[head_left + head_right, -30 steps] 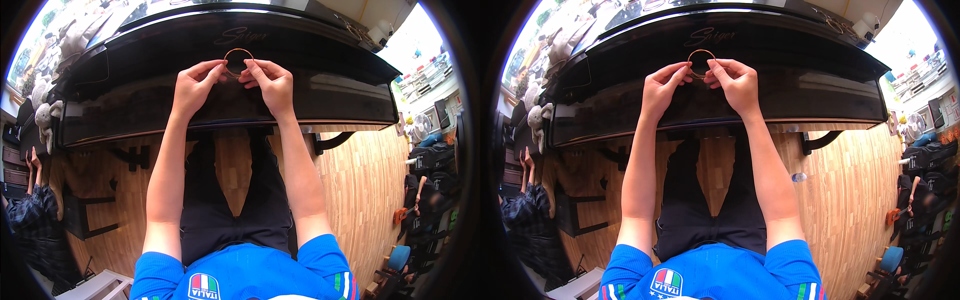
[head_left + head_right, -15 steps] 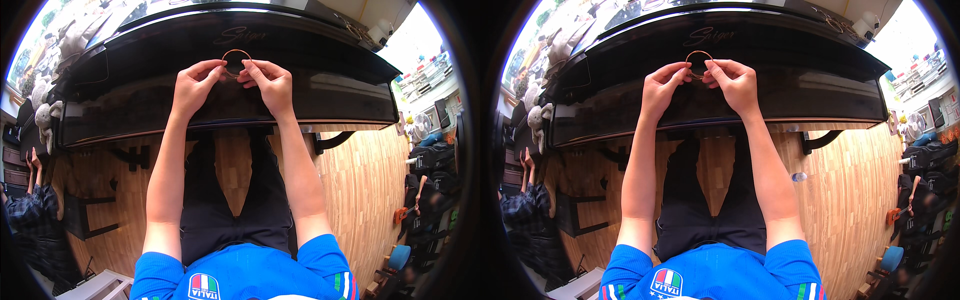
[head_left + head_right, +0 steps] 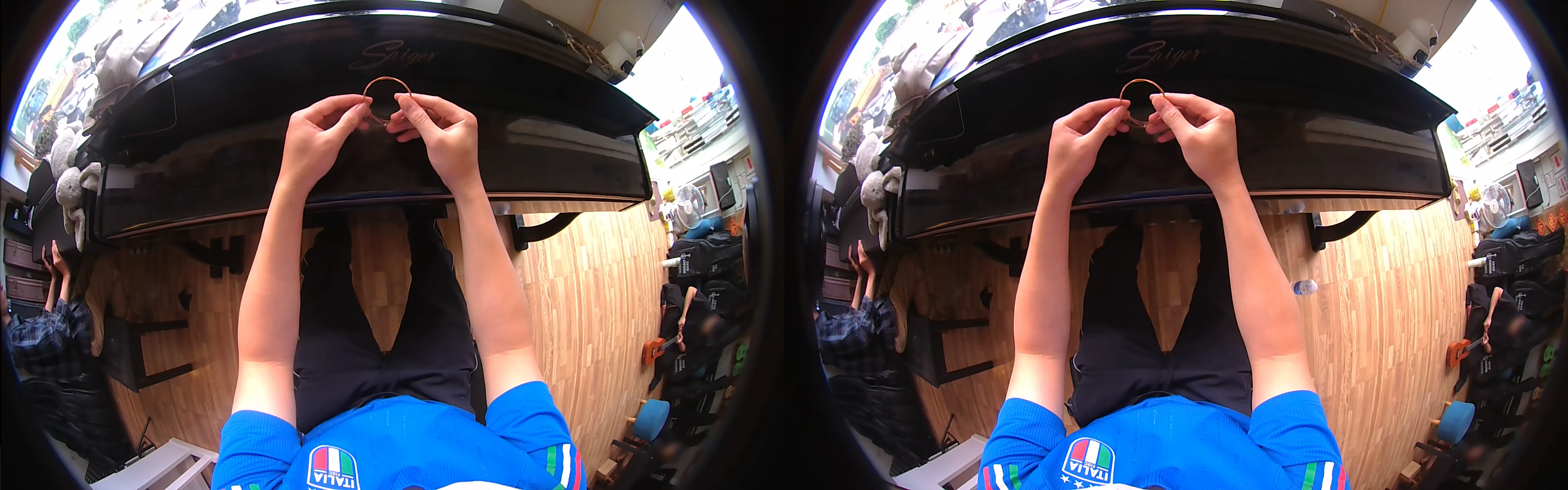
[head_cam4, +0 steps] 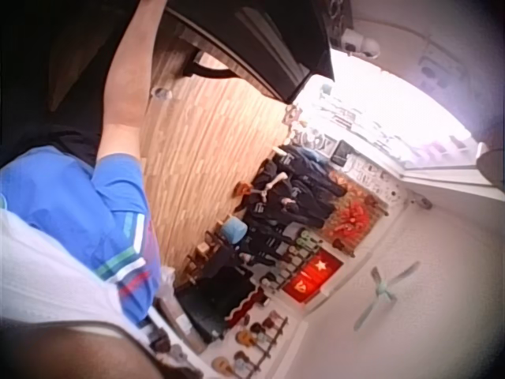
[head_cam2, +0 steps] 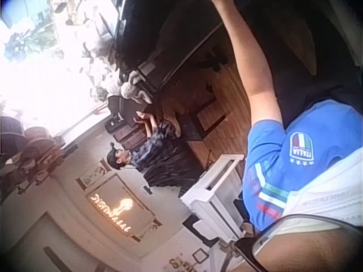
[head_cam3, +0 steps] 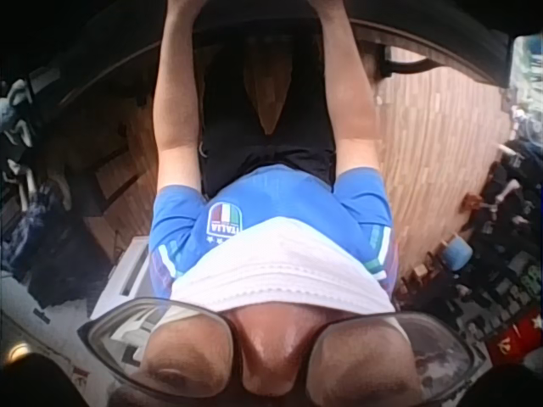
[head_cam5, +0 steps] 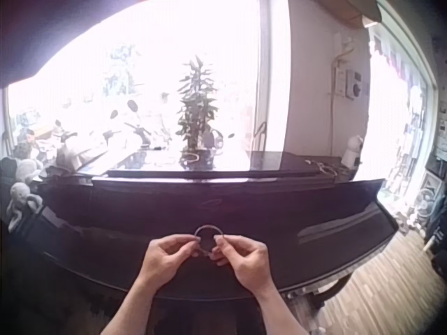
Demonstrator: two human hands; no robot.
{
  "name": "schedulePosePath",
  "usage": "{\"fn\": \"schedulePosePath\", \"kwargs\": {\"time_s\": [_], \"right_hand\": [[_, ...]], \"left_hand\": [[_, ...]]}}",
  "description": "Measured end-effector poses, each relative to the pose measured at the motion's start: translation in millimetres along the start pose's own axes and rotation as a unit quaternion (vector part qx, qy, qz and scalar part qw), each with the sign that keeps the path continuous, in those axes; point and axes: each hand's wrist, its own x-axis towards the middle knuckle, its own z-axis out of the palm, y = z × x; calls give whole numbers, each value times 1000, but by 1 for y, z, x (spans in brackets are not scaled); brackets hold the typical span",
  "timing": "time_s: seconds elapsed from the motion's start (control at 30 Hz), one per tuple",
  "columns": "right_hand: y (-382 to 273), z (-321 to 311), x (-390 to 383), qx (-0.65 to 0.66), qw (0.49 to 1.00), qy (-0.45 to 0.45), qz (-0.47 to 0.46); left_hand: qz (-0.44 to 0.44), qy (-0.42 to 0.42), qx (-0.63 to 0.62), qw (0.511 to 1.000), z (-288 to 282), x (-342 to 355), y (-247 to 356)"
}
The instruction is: The person manipulates a thin copper wire by hand, bending and twisting it into a circular loop. They repeatedly adjust the shape and size of the loop, occasionally placing it on the piano surface and picking it up again.
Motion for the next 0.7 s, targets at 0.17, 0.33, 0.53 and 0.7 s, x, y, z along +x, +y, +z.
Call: {"fn": "schedulePosePath", "kwargs": {"time_s": [0.17, 0.33, 0.53, 0.7], "right_hand": [[0, 0, 1, 4, 1000, 8, 6], [1, 2, 0, -15, 1000, 9, -2], [0, -1, -1, -70, 996, -47, 10], [-1, 0, -2, -40, 999, -31, 14]], "left_hand": [[5, -2, -16, 1000, 2, 0, 3], [3, 14, -36, 999, 0, 1, 1], [-4, 19, -51, 999, 1, 1, 3], [-12, -1, -42, 999, 0, 1, 3]]}}
